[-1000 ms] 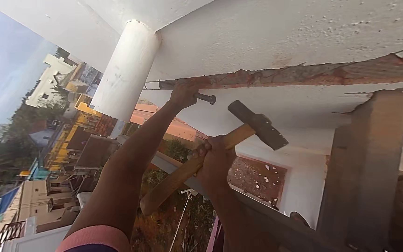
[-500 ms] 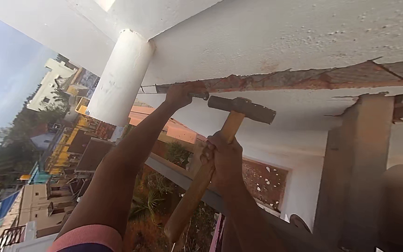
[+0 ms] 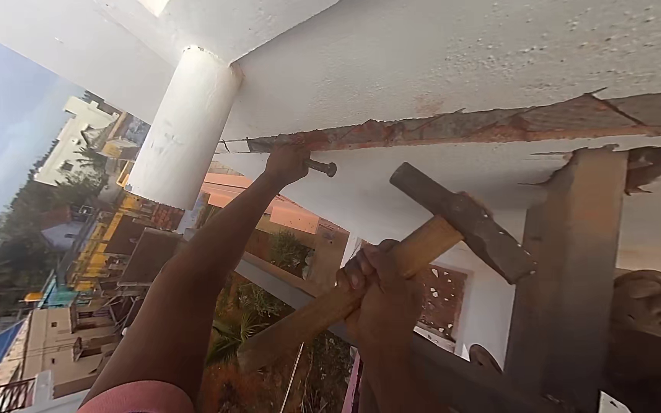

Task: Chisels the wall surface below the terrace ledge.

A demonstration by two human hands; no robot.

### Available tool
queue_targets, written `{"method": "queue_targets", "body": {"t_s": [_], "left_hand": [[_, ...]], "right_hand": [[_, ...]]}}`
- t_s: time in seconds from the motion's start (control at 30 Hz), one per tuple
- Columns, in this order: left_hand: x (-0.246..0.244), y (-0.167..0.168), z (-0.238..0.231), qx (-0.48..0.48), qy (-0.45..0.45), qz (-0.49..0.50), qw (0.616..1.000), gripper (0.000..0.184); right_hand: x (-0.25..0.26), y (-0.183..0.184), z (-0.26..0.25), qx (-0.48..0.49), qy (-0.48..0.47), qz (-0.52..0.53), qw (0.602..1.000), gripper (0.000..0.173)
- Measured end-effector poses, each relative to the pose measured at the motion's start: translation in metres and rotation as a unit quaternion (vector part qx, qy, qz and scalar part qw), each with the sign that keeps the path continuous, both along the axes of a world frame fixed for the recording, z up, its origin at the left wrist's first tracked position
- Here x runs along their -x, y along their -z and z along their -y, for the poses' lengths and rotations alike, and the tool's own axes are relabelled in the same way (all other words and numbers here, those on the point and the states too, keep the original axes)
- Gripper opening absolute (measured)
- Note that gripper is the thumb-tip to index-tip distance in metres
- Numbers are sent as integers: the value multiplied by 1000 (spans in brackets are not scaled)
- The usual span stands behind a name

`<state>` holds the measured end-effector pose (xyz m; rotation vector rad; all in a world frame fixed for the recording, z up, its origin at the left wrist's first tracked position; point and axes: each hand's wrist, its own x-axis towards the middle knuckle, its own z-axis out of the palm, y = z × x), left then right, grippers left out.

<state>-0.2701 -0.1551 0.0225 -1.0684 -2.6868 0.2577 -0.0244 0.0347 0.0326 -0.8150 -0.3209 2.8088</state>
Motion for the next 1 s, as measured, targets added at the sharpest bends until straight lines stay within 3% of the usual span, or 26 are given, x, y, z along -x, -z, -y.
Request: {"method": "queue_targets", "body": {"t_s": [0.07, 0.13, 0.2, 0.27, 0.3, 0.33, 0.4, 0.47, 0.53, 0.6, 0.67, 0.7, 0.77, 0.87, 1.0], "left_hand": [[-2, -3, -3, -11, -14, 2, 1000, 10], [0, -5, -4, -25, -12, -1, 1000, 11], [0, -5, -4, -37, -22, 7, 999, 11], [-5, -3, -4, -45, -36, 13, 998, 11], [-2, -4, -6, -47, -30, 8, 998, 11], [3, -8, -9, -47, -26, 0, 999, 11], [-2, -6, -8, -37, -28, 4, 999, 11], [0, -4, -8, -27, -23, 2, 999, 10], [-1, -4, -7, -24, -19, 4, 1000, 10], [-1, -6, -6, -29, -21, 0, 999, 10], [-5, -8, -1, -24, -70, 24, 997, 13], [-5, -12, 6, -7, -95, 39, 995, 14], [-1, -20, 23, 35, -122, 52, 991, 13], [-10, -14, 44, 14, -87, 38, 995, 12], [-39, -4, 53, -53, 10, 15, 998, 16]], "right_hand": [[-5, 7, -2, -19, 127, -2, 992, 21], [8, 12, 11, -38, 130, 9, 991, 22], [29, 18, 34, -81, -38, 7, 996, 19], [38, 23, 28, -131, -227, -14, 965, 16], [37, 19, 13, -120, -244, -30, 962, 15], [29, 13, 0, -97, -212, -40, 972, 14], [0, 8, -13, -61, -43, -40, 996, 14], [-7, 13, -19, -73, 124, -54, 988, 19], [6, 18, -4, -84, 165, -31, 982, 23], [29, 21, 30, -96, 8, 2, 995, 22], [45, 30, 37, -131, -228, -1, 965, 18], [46, 29, 26, -127, -286, -11, 950, 15], [28, 21, 8, -83, -242, -23, 966, 14], [-7, 21, 0, -81, -38, -46, 995, 12], [-17, 22, -14, -114, -24, -57, 992, 11]]}}
